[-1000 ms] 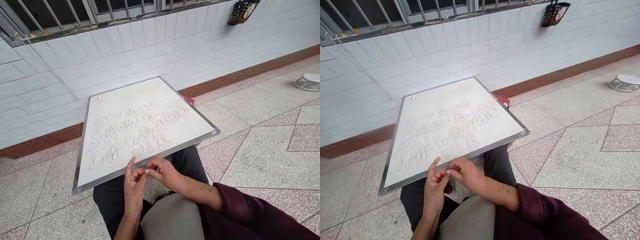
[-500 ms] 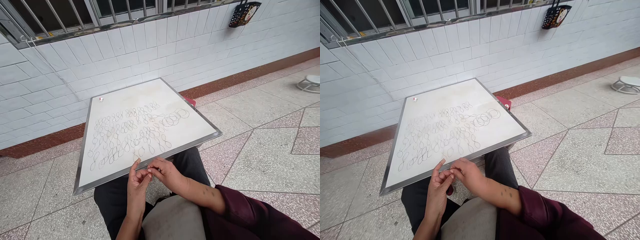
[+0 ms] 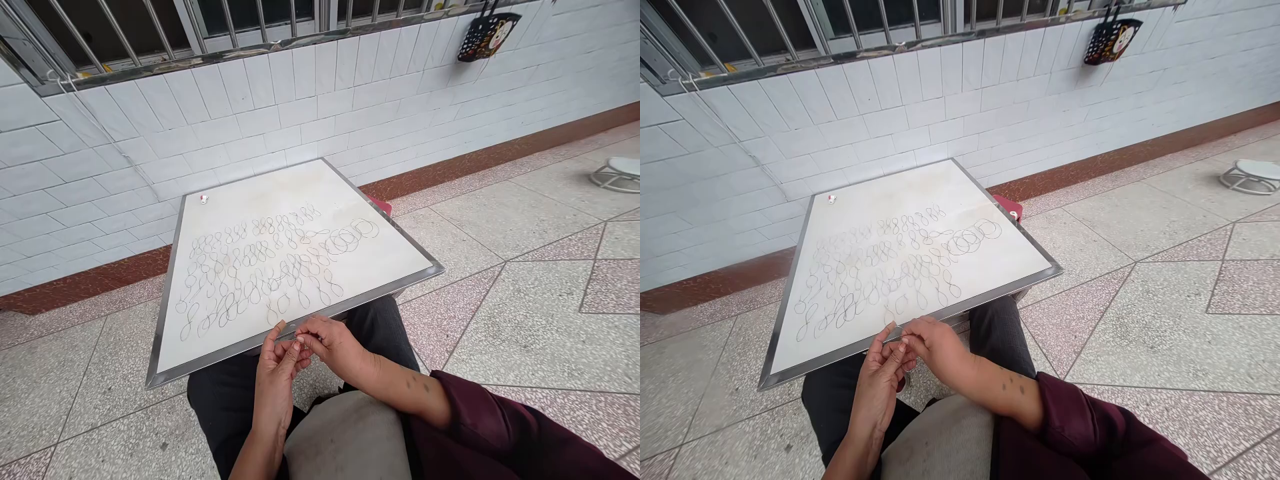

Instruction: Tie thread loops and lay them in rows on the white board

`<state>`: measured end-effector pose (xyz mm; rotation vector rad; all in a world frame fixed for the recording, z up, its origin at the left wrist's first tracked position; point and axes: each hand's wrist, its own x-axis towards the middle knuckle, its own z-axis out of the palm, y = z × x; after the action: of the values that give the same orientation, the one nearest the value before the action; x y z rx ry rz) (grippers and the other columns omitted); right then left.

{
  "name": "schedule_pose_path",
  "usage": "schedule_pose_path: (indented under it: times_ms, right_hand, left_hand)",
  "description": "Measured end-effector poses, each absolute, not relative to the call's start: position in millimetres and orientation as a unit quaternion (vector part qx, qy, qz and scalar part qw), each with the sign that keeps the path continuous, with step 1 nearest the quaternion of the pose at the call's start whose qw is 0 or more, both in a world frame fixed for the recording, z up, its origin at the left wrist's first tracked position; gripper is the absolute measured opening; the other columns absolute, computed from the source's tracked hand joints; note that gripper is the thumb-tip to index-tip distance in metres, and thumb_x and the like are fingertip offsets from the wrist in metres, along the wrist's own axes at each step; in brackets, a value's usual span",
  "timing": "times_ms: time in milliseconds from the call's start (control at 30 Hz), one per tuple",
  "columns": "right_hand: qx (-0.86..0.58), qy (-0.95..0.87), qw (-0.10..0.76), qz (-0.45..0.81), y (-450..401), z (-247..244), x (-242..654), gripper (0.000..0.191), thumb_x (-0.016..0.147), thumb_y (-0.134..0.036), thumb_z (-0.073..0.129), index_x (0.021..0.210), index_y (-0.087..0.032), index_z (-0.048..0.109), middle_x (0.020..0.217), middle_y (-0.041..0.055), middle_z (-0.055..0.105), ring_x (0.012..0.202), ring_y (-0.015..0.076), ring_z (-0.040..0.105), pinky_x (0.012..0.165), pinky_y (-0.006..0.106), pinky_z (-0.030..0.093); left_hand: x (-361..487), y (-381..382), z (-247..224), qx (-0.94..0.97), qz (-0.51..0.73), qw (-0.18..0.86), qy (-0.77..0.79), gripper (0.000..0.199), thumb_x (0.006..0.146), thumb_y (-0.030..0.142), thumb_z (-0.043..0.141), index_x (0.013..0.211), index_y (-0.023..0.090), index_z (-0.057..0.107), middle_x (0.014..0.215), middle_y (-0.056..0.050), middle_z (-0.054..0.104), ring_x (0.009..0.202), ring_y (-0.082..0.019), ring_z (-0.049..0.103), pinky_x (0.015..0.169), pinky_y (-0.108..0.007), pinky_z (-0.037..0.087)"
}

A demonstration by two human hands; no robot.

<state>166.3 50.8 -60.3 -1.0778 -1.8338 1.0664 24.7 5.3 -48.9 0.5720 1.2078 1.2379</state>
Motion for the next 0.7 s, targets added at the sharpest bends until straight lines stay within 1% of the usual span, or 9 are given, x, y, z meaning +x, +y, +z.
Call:
schedule_pose_path:
  times_ms: [133,200,267,367,433,567,700]
  right_hand:
    - [-0.419,-0.699,0.379,0.438,51,-61,166,0.012,0.092,-0.023,0.057,0.086,-0.021,0.068,0.084,0.0021,0.066,0.081,0.0166,0.06,0.075,0.03,0.048]
    - [-0.415,-0.673,0.388,0.473,51,-63,165,0.012,0.092,-0.027,0.059,0.085,-0.021,0.068,0.085,0.002,0.066,0.08,0.0162,0.061,0.074,0.029,0.049]
    - [-0.401,-0.626,0.398,0.538,52,-67,163,0.016,0.091,-0.034,0.062,0.084,-0.02,0.066,0.082,0.0011,0.065,0.075,0.0148,0.061,0.069,0.028,0.051]
    - [-0.347,-0.539,0.398,0.656,53,-72,161,0.027,0.087,-0.046,0.065,0.087,-0.019,0.064,0.072,-0.0019,0.062,0.061,0.0125,0.06,0.061,0.028,0.052]
    - [-0.312,-0.5,0.393,0.706,54,-72,161,0.033,0.084,-0.051,0.067,0.088,-0.019,0.062,0.068,-0.0035,0.061,0.056,0.0118,0.059,0.058,0.029,0.051]
    - [-0.286,-0.474,0.38,0.741,57,-67,165,0.037,0.081,-0.053,0.071,0.087,-0.017,0.062,0.069,-0.0037,0.062,0.056,0.0098,0.057,0.058,0.026,0.048]
    - [-0.271,-0.476,0.364,0.753,59,-67,169,0.037,0.081,-0.051,0.072,0.086,-0.016,0.063,0.068,-0.0036,0.061,0.058,0.0089,0.058,0.057,0.023,0.042]
  left_hand:
    - [25,5,-49,0.233,0.539,0.621,0.519,0.07,0.071,0.033,0.084,0.133,0.019,0.053,0.08,-0.002,0.071,0.075,-0.017,0.066,0.072,-0.03,0.05]
    - [25,5,-49,0.225,0.54,0.627,0.515,0.071,0.071,0.032,0.084,0.133,0.019,0.052,0.079,-0.001,0.07,0.074,-0.016,0.066,0.071,-0.029,0.05]
    - [26,5,-51,0.215,0.541,0.635,0.509,0.07,0.072,0.03,0.084,0.134,0.019,0.052,0.077,0.0,0.069,0.072,-0.015,0.065,0.072,-0.029,0.05]
    - [26,6,-55,0.194,0.547,0.65,0.491,0.067,0.071,0.026,0.084,0.131,0.019,0.054,0.076,0.001,0.069,0.07,-0.013,0.064,0.072,-0.027,0.05]
    - [26,7,-57,0.179,0.549,0.662,0.477,0.065,0.07,0.024,0.085,0.128,0.019,0.056,0.076,0.001,0.068,0.067,-0.012,0.063,0.069,-0.026,0.049]
    - [25,8,-58,0.167,0.542,0.685,0.458,0.062,0.068,0.021,0.086,0.124,0.019,0.06,0.075,0.002,0.067,0.062,-0.009,0.06,0.063,-0.023,0.047]
    - [26,6,-58,0.193,0.54,0.681,0.456,0.065,0.069,0.022,0.085,0.128,0.021,0.058,0.076,0.003,0.067,0.061,-0.009,0.06,0.065,-0.023,0.048]
